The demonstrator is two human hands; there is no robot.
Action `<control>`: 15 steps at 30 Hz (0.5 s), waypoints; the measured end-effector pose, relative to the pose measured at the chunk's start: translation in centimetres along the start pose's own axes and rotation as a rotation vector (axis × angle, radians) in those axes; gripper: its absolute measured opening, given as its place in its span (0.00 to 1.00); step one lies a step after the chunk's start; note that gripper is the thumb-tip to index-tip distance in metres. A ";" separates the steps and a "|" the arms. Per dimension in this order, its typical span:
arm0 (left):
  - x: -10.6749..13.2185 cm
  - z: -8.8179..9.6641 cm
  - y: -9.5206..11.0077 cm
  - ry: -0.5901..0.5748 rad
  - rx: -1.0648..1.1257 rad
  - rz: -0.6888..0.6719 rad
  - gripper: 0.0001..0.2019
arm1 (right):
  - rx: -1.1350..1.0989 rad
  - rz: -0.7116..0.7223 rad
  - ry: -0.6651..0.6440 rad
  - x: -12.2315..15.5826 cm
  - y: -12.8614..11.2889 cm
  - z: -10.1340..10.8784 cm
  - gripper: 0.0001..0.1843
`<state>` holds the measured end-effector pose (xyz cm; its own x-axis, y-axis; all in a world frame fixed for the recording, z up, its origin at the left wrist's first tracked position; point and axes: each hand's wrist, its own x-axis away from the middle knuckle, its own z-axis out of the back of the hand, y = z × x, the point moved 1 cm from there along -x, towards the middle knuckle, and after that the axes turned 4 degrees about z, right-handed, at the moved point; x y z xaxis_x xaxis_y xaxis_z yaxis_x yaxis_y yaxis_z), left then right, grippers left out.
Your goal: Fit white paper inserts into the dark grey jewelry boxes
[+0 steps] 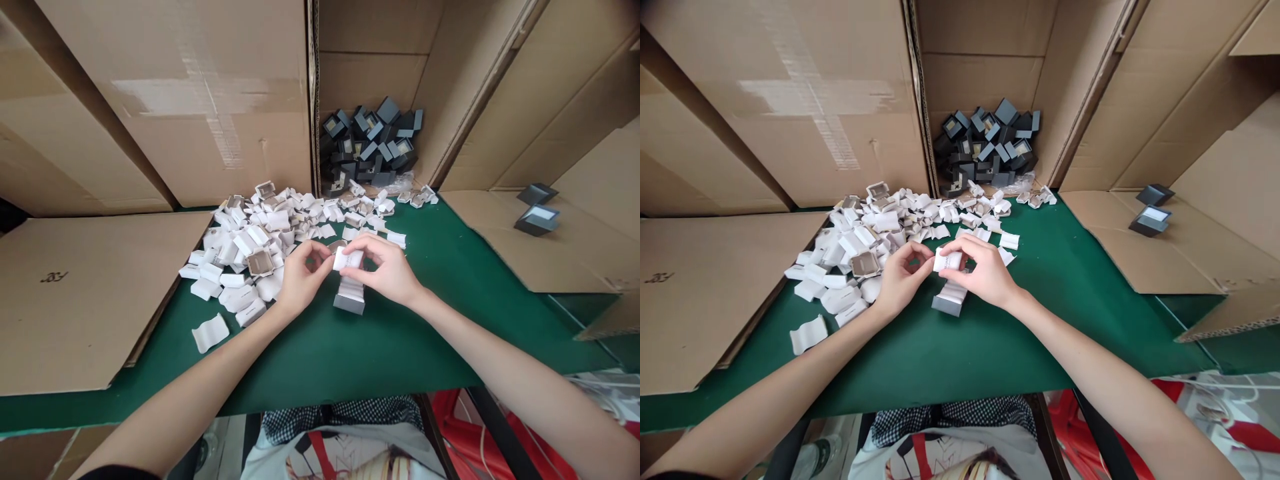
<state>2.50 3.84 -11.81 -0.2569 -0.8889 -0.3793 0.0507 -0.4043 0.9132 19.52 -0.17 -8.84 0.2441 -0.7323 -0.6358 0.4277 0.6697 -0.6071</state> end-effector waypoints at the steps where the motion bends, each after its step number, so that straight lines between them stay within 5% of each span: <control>1: 0.0 0.0 0.0 0.001 -0.002 0.000 0.07 | -0.038 -0.034 0.012 -0.1 0.2 0.0 0.11; 8: 0.4 -0.2 0.4 -0.235 -0.079 -0.164 0.05 | -0.352 -0.277 0.158 -0.8 1.6 1.3 0.09; 15: 0.7 -0.3 0.1 -0.360 -0.294 -0.240 0.11 | -0.449 -0.405 0.210 -1.0 2.1 1.9 0.24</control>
<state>2.65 3.08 -12.07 -0.6076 -0.6541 -0.4506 0.2048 -0.6772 0.7067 21.78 1.75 -8.54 -0.0559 -0.9287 -0.3667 0.0326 0.3654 -0.9303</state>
